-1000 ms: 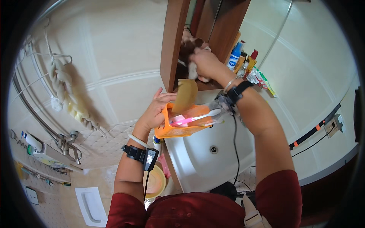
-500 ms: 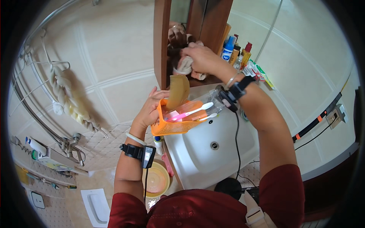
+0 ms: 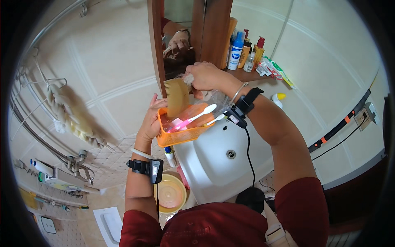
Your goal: Clean and organize various toiletries and personal care items in a bathroom cabinet and around a sink.
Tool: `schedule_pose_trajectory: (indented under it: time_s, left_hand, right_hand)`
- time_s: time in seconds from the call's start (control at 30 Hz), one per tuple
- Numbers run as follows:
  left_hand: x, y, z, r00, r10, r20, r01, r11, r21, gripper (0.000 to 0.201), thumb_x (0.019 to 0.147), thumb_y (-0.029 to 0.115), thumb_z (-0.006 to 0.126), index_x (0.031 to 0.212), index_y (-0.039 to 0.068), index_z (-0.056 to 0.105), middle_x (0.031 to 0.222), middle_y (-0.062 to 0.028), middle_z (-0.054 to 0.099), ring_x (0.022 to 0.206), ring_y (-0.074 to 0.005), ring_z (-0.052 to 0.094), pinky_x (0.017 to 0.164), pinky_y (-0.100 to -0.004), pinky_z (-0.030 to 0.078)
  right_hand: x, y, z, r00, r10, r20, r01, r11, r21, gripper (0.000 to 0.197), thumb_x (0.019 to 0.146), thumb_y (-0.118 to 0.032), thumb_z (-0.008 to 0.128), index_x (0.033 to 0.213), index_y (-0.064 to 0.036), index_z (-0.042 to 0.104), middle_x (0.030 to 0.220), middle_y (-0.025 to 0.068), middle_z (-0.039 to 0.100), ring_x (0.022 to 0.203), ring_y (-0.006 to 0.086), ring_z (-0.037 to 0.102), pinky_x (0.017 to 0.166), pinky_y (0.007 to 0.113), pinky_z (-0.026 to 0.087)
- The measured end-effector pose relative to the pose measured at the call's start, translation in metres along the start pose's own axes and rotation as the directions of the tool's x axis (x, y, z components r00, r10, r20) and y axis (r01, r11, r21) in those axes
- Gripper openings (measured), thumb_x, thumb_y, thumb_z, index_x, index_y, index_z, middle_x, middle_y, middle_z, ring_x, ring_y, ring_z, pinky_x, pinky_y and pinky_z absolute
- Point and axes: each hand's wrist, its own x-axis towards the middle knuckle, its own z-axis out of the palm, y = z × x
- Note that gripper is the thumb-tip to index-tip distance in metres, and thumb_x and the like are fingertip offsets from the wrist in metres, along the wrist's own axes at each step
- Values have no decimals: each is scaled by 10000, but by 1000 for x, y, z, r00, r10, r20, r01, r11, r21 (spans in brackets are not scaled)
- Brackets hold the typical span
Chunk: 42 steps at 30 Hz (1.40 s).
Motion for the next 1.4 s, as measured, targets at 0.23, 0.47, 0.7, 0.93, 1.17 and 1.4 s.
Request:
schedule_pose_trajectory:
  time_s: [0.23,0.47,0.7,0.93,1.17,1.4]
  left_hand:
    - [-1,-8,1,1000,1,13,-1,999,-41,388,717,332,540,998,71,603,1027,-87,610,1063,-249,511,1087,-477,57]
    - [-7,-13,17,987,-136,-81,100,933,-347,359,786,287,497,1014,25,587,966,-71,625,925,-206,576,1034,-414,264]
    - [-4,38,41,930,-190,-314,105,957,-269,318,772,66,424,1044,-41,549,906,-55,606,781,-120,572,707,-246,460]
    - [52,96,59,753,52,-656,-152,984,-97,444,734,-13,391,1170,-28,477,1014,-117,569,927,-191,560,810,-285,441]
    - [96,78,59,731,29,-682,94,985,142,425,737,27,425,1154,77,492,985,-137,557,896,-318,559,784,-359,449]
    - [102,54,63,746,2,-666,119,983,137,444,798,-15,402,1235,54,443,967,-98,574,782,-133,594,635,-271,484]
  right_hand:
    - [-67,30,1,982,-52,184,-4,956,293,294,659,-85,604,952,-64,590,910,167,602,907,352,563,783,397,458]
    - [-164,60,11,978,204,-43,-102,650,753,316,673,-24,600,988,-32,574,983,88,622,948,200,581,837,312,448]
    - [-193,-2,35,998,17,-53,45,310,950,561,628,111,465,1175,-9,493,1123,119,561,1083,192,516,949,287,366]
    - [-144,-32,30,915,183,-359,278,360,891,640,653,123,448,1278,-10,404,1149,142,540,1063,220,533,918,296,399]
    - [-96,-4,24,918,222,-329,207,440,874,615,673,83,496,1274,6,393,1072,150,570,1022,234,550,885,305,423]
    - [-111,-17,26,872,158,-463,224,713,664,703,634,58,494,1309,-78,356,1196,214,471,1078,374,483,918,381,396]
